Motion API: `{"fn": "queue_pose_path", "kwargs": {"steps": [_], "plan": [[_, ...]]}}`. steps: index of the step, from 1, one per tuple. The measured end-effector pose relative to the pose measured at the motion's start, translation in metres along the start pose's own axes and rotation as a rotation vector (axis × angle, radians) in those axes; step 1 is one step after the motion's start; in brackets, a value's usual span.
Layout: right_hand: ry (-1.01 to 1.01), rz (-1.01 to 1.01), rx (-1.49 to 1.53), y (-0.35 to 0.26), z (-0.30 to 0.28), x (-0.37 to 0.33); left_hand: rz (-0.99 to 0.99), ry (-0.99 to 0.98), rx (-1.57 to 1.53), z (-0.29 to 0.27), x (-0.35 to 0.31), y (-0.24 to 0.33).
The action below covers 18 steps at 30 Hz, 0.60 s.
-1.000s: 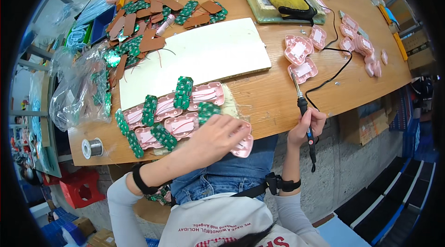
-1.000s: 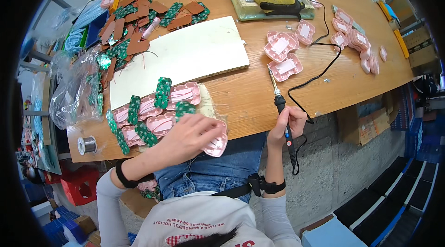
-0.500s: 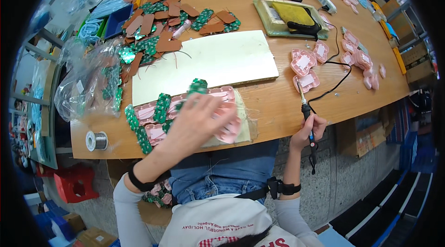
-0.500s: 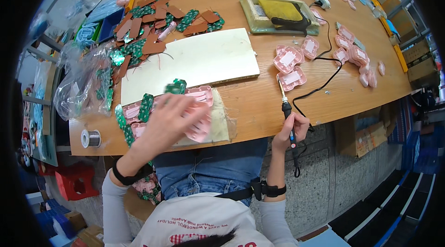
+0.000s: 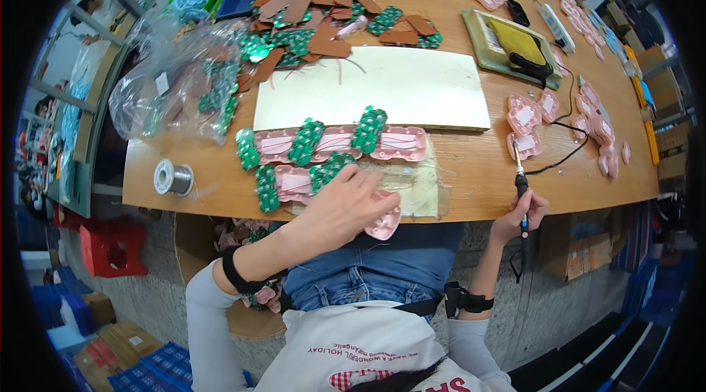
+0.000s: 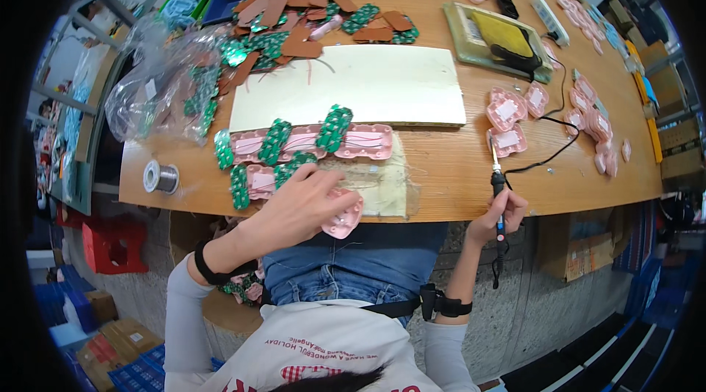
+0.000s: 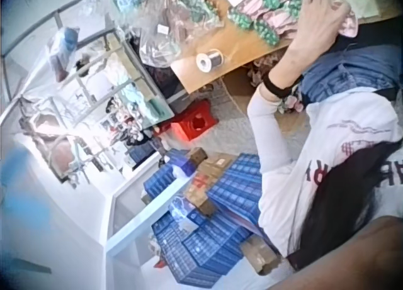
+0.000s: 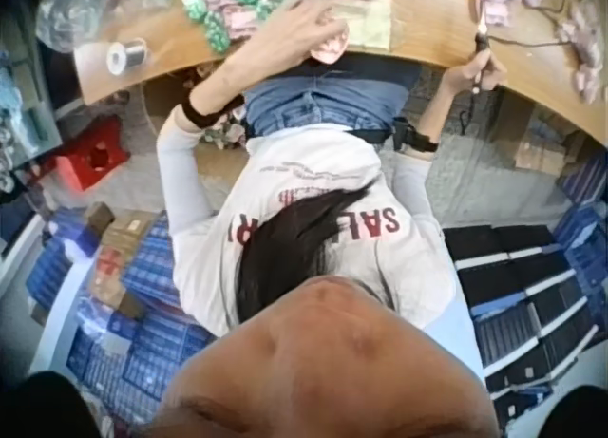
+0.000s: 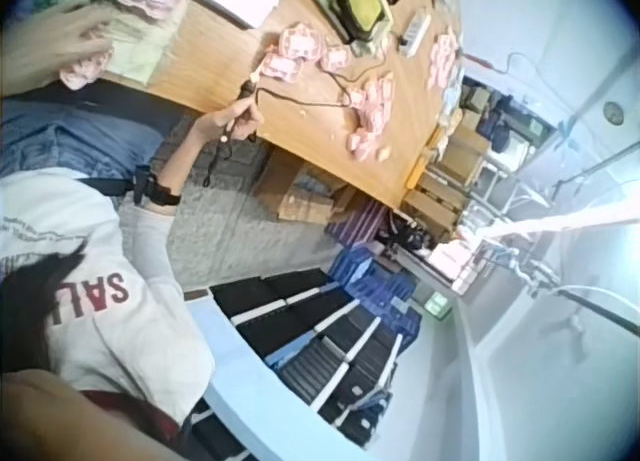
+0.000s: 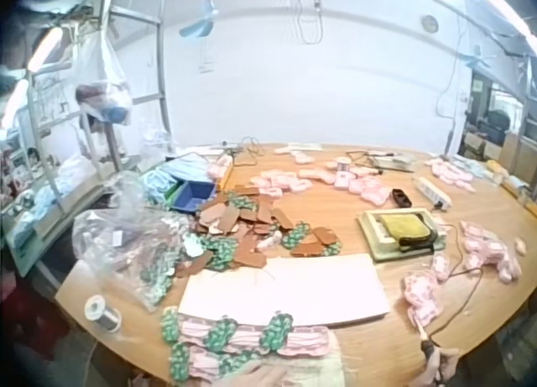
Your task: The person uses a soldering iron to attach wires to pink plastic housings on a workbench. They repeatedly pick up green circuit boards, align wires, and solder connections before moving to the next unit.
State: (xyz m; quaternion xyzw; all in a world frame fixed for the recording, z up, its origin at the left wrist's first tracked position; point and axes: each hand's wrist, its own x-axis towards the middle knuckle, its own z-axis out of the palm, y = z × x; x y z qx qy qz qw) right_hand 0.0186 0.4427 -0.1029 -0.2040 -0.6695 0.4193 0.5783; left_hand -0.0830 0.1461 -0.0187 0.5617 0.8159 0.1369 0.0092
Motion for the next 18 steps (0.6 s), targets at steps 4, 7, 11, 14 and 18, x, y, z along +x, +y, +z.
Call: {"fn": "queue_pose_path", "kwargs": {"steps": [4,7,11,14,18], "plan": [[0.004,-0.047,-0.037,-0.008,0.008,-0.001,0.101,0.069,-0.055,-0.003,-0.011,0.002],[0.006,-0.082,-0.088,-0.021,0.019,-0.002,-0.024,0.198,-0.203,-0.032,-0.047,0.004],[-0.273,-0.086,-0.013,-0.042,0.025,-0.014,-0.51,0.221,-0.36,-0.064,-0.142,0.008],[-0.362,-0.058,0.011,-0.052,0.035,-0.02,-0.986,0.092,-0.268,-0.065,-0.213,0.026],[-0.407,0.027,0.036,-0.051,0.048,-0.027,-1.228,0.006,-0.287,-0.039,-0.264,0.023]]}}
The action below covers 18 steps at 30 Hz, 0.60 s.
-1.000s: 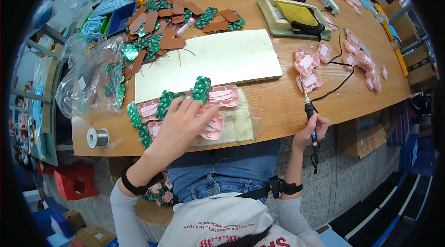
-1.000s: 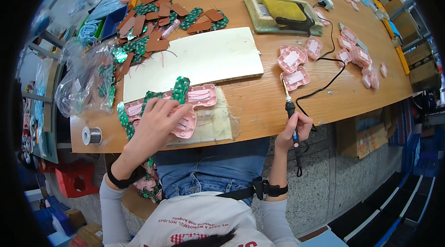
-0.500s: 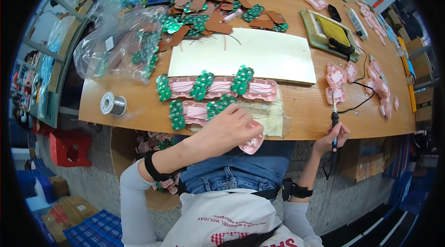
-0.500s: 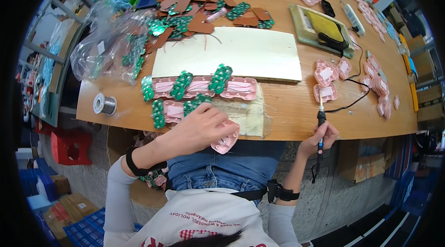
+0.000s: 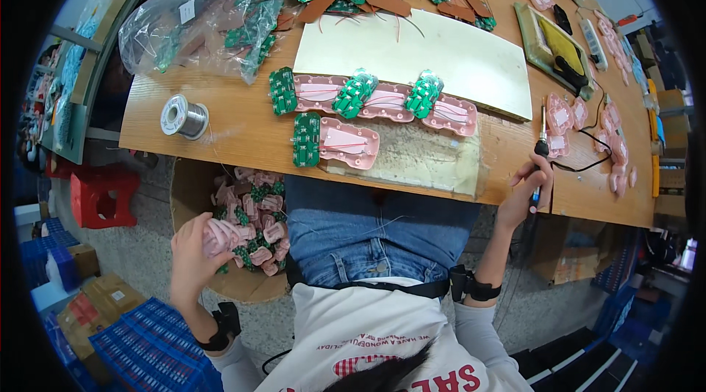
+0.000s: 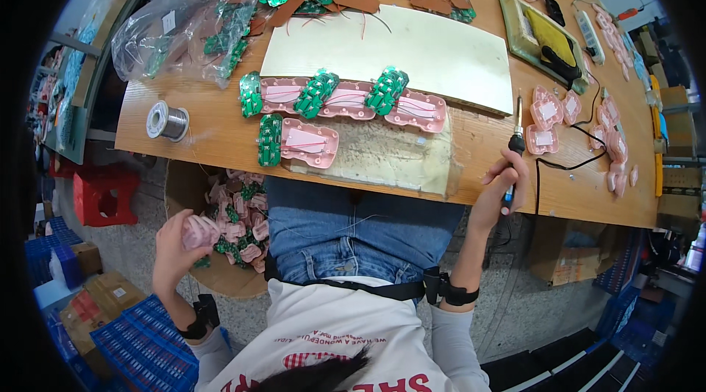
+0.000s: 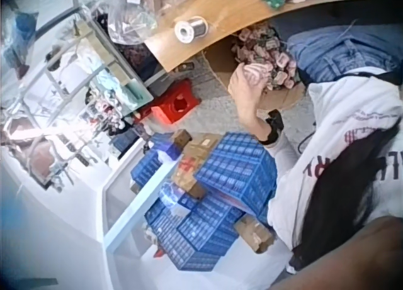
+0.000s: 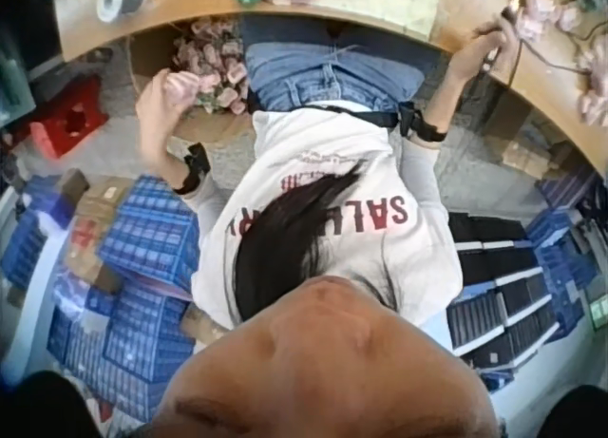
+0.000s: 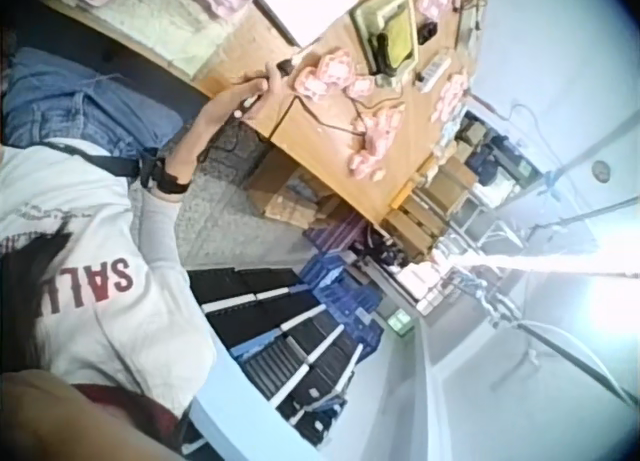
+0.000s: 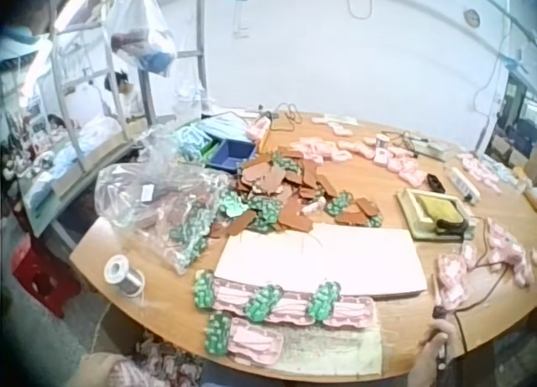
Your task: The person uses a soldering iron to attach wires to pink plastic housings on a workbench. They repeatedly pick up green circuit boards, align wires, and solder connections before moving to the next unit.
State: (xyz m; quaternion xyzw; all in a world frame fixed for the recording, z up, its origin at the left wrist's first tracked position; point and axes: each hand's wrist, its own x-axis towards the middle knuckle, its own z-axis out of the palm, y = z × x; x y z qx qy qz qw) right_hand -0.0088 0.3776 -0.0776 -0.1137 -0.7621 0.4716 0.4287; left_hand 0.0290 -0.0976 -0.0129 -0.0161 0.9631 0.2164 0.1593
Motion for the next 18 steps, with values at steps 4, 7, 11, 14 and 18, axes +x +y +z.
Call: {"fn": "queue_pose_path", "kwargs": {"steps": [4,7,11,14,18], "plan": [[-0.017,-0.041,-0.138,-0.007,0.014,0.002,0.3,0.184,-0.056,0.014,0.033,0.031],[-0.035,-0.018,-0.134,0.001,0.016,-0.004,0.644,0.33,0.112,0.024,0.073,0.094],[-0.059,0.057,-0.164,-0.004,0.015,-0.006,0.899,0.309,0.17,0.045,0.116,0.124],[-0.011,0.107,-0.153,-0.009,0.019,-0.006,0.976,0.214,0.195,0.05,0.121,0.114],[0.016,0.124,-0.113,-0.011,0.021,-0.007,1.029,0.128,0.217,0.054,0.116,0.098]]}}
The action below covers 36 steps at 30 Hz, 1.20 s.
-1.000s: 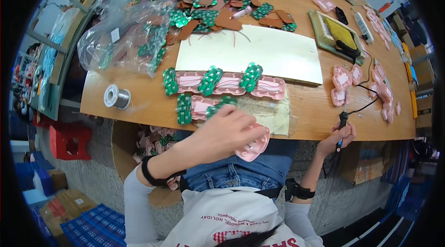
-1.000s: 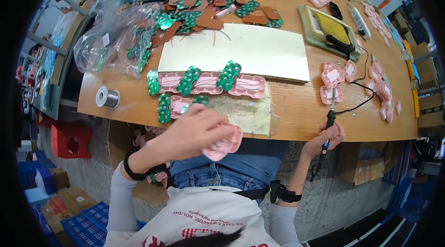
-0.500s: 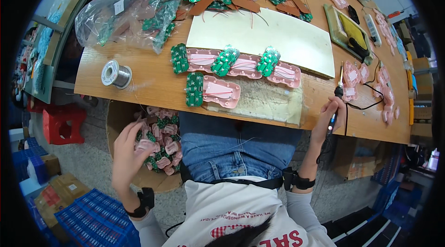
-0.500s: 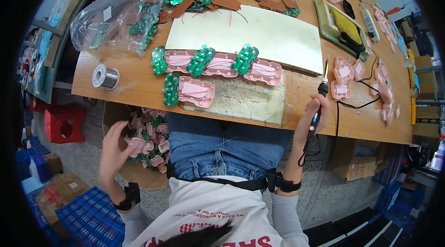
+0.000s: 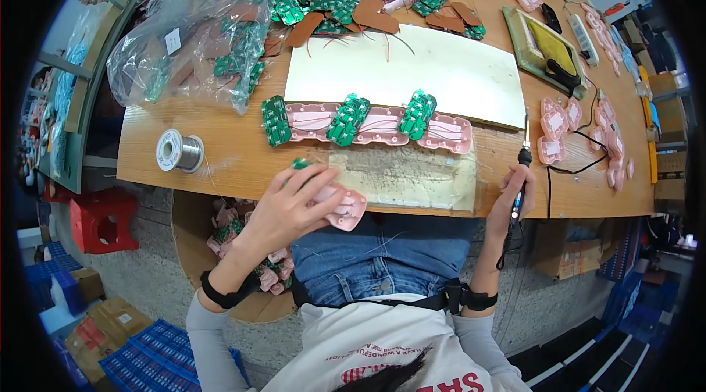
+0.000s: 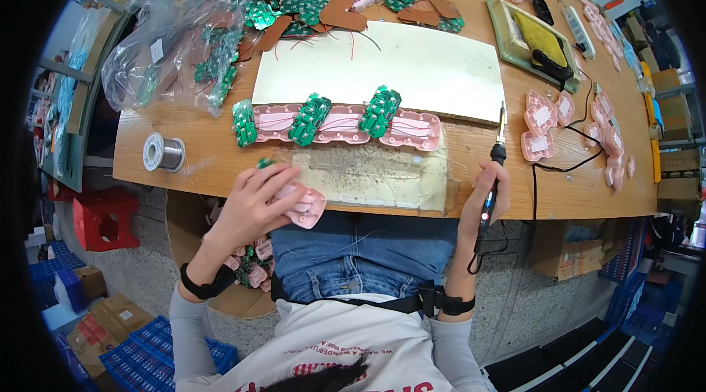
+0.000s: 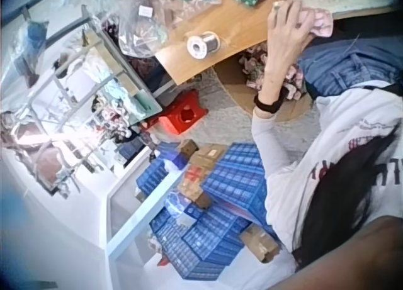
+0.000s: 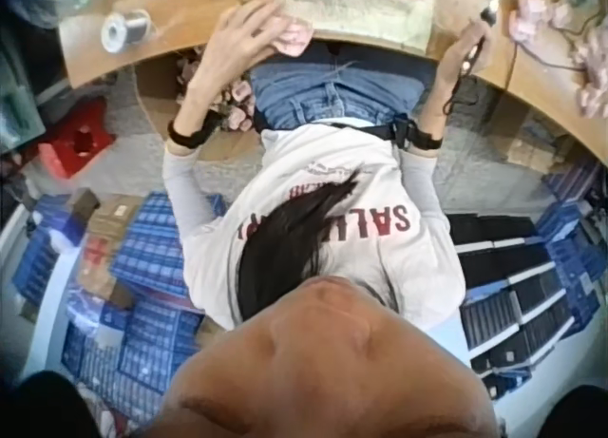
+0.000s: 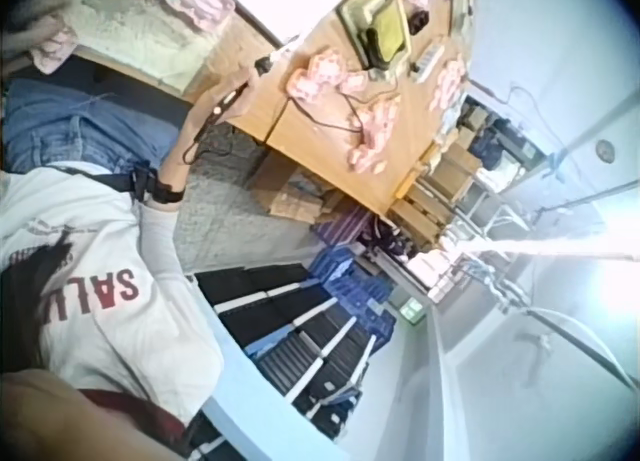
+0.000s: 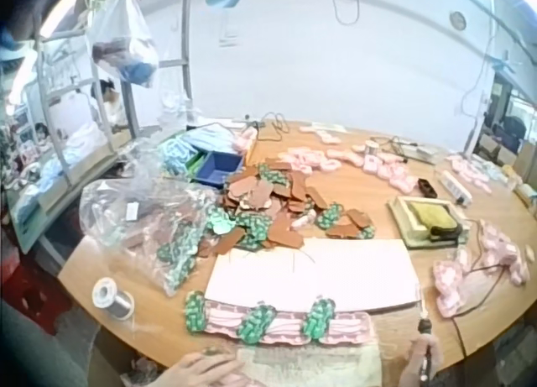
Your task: The person uses a soldering iron to attach wires to pink plastic housings on a workbench. They repeatedly pick up green circuit boards, align wires, and solder connections before moving to the next unit.
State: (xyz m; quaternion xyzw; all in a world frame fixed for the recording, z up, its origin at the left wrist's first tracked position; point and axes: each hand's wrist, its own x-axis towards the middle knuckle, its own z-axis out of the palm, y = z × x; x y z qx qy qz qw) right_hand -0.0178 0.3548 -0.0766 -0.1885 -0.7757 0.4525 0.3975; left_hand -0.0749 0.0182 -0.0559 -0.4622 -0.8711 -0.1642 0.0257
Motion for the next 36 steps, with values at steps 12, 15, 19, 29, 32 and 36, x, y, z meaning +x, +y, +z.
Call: {"fn": "queue_pose_path", "kwargs": {"steps": [12,15,19,29,32,36], "plan": [[-0.136,-0.078,-0.118,0.005,-0.004,0.006,-0.177,0.097,0.06,-0.03,0.047,-0.061],[-0.115,-0.039,-0.101,0.001,-0.002,0.006,-0.213,0.034,0.025,-0.033,0.037,-0.057],[-0.118,-0.052,-0.11,0.005,-0.004,0.005,-0.443,-0.021,0.021,-0.05,0.019,-0.048],[-0.207,-0.183,-0.147,-0.002,0.011,0.007,-0.02,0.061,-0.016,-0.041,0.089,-0.029],[-0.194,-0.161,-0.092,0.001,0.011,0.009,0.036,-0.032,-0.024,-0.029,0.113,-0.022],[-0.249,-0.131,-0.193,-0.001,0.002,0.007,0.028,-0.17,-0.051,-0.03,0.118,-0.02]]}}
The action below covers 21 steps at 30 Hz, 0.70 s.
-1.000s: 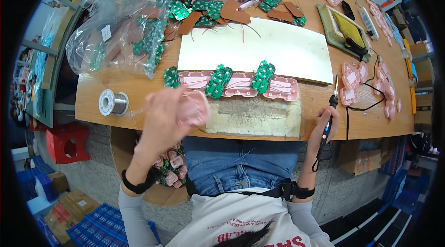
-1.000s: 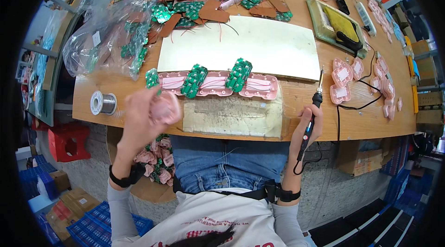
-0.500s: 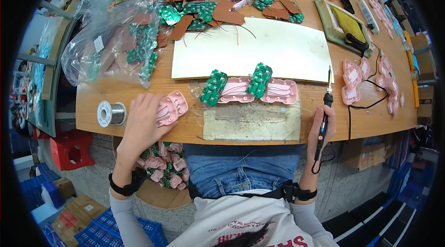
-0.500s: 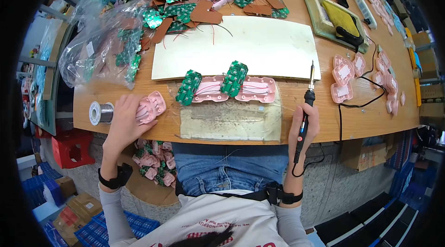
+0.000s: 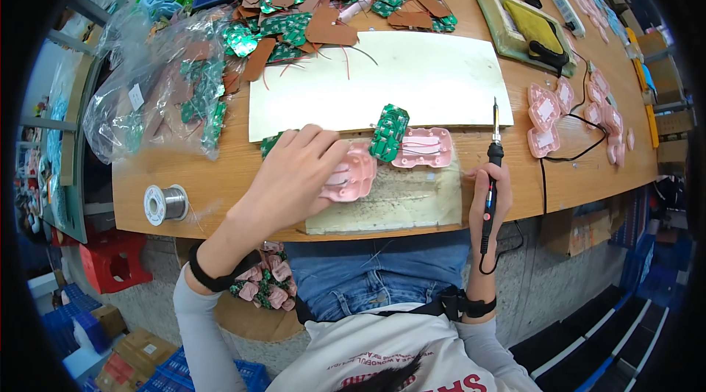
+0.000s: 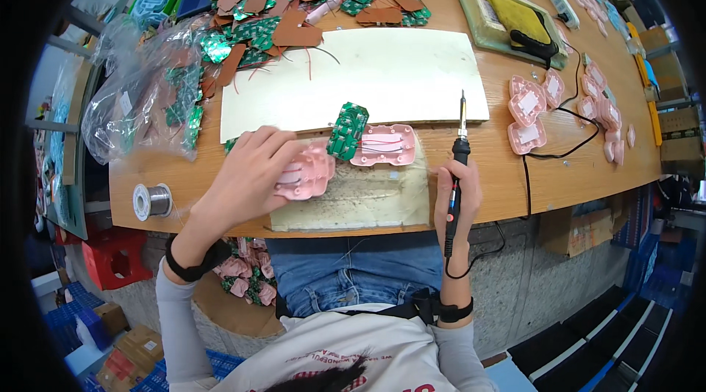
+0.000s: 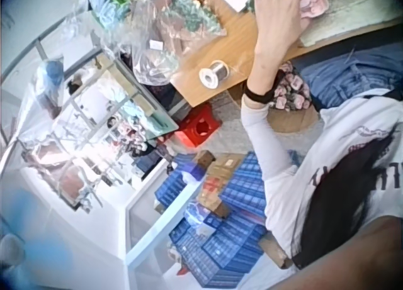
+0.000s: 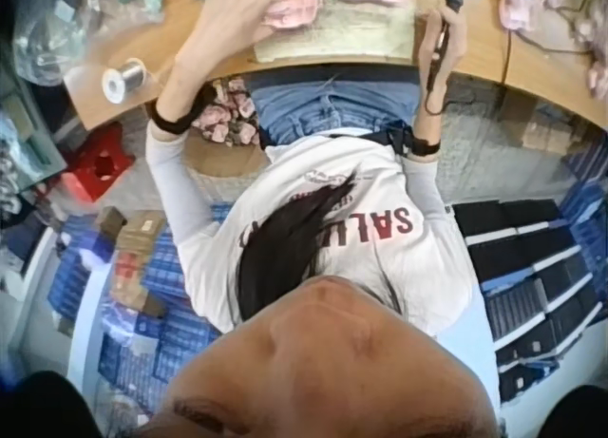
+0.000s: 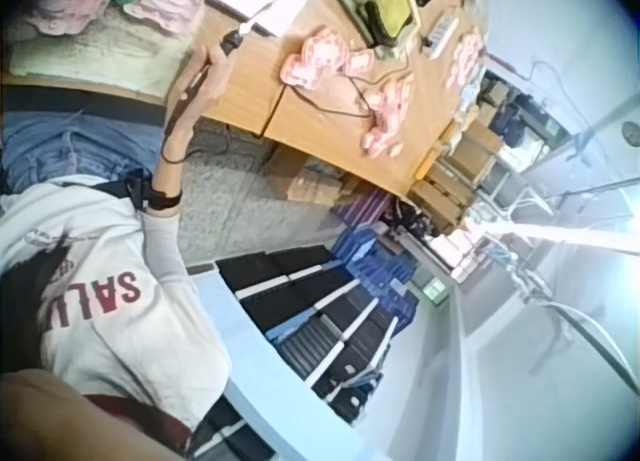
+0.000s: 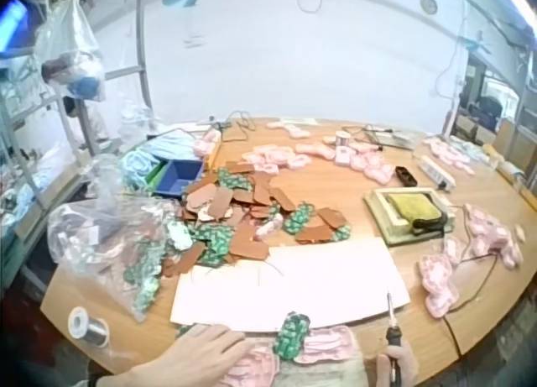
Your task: The person uses a soldering iron to attach wires to pink plastic housings on a workbench. They repeatedly pick up green circuit boards, align wires, and solder connections before moving to the next unit.
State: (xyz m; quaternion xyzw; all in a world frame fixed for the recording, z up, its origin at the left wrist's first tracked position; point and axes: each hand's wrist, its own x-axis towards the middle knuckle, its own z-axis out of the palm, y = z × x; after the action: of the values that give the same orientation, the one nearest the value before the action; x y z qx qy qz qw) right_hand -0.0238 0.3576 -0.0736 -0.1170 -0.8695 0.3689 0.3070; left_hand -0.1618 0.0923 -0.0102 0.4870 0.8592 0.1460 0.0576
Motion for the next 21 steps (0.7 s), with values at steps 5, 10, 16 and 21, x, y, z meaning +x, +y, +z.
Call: {"fn": "queue_pose_path", "kwargs": {"steps": [5,10,16,21], "plan": [[0.033,0.013,0.089,-0.004,0.002,0.001,-0.071,-0.046,0.039,-0.003,-0.015,0.008],[0.064,-0.012,0.105,-0.002,0.0,0.002,0.025,0.03,0.007,0.0,-0.004,0.014],[0.244,0.137,0.261,-0.002,-0.004,-0.004,0.189,0.153,0.077,-0.005,0.059,0.054],[0.281,0.181,0.273,-0.004,-0.01,-0.007,0.242,0.032,0.01,0.022,0.102,0.065]]}}
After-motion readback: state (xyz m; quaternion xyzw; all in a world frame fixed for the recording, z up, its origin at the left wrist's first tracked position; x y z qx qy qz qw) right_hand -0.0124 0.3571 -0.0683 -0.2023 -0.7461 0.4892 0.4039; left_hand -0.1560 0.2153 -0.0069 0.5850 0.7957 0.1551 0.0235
